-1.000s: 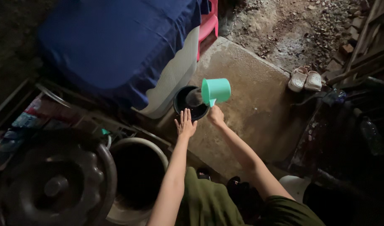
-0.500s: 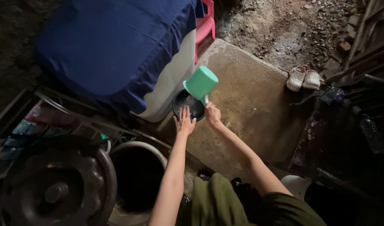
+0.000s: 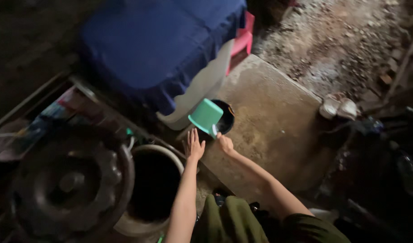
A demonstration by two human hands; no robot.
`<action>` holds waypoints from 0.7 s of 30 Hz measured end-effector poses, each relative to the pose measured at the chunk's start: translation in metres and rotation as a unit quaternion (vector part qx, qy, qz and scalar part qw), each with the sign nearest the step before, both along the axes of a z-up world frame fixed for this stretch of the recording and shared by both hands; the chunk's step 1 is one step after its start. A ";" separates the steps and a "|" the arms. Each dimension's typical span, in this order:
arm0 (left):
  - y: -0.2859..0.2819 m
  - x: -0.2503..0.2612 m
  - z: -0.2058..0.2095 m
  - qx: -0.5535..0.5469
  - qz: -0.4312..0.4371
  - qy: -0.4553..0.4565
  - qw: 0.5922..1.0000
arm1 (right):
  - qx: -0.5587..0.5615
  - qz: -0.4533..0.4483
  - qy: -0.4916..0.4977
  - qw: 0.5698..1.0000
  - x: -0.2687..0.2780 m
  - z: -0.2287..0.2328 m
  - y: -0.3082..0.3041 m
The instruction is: The person scoops water from a bucket using a small plastic container and pours it onto several potted plants in an outdoor area.
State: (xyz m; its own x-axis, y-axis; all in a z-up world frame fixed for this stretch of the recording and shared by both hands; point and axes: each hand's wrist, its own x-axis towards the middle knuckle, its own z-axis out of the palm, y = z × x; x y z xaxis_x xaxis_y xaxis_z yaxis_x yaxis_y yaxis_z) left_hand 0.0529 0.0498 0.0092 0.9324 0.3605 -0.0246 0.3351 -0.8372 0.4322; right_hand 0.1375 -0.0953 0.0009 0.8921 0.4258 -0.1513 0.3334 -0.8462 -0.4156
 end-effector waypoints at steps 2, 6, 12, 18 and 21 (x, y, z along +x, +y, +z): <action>0.012 -0.031 0.001 0.002 0.022 0.053 0.998 | -0.007 0.028 0.027 0.999 -0.025 0.001 0.013; 0.031 -0.097 0.000 -0.012 0.090 0.110 0.990 | -0.018 0.114 0.063 0.991 -0.079 0.003 0.040; 0.058 -0.179 -0.006 -0.011 0.162 0.127 0.979 | -0.022 0.167 0.139 0.976 -0.154 -0.005 0.079; 0.069 -0.252 -0.018 -0.022 0.203 0.135 0.970 | -0.068 0.219 0.117 0.966 -0.210 -0.023 0.103; 0.071 -0.280 -0.026 -0.022 0.213 0.154 0.965 | -0.167 0.263 0.170 0.935 -0.228 -0.027 0.111</action>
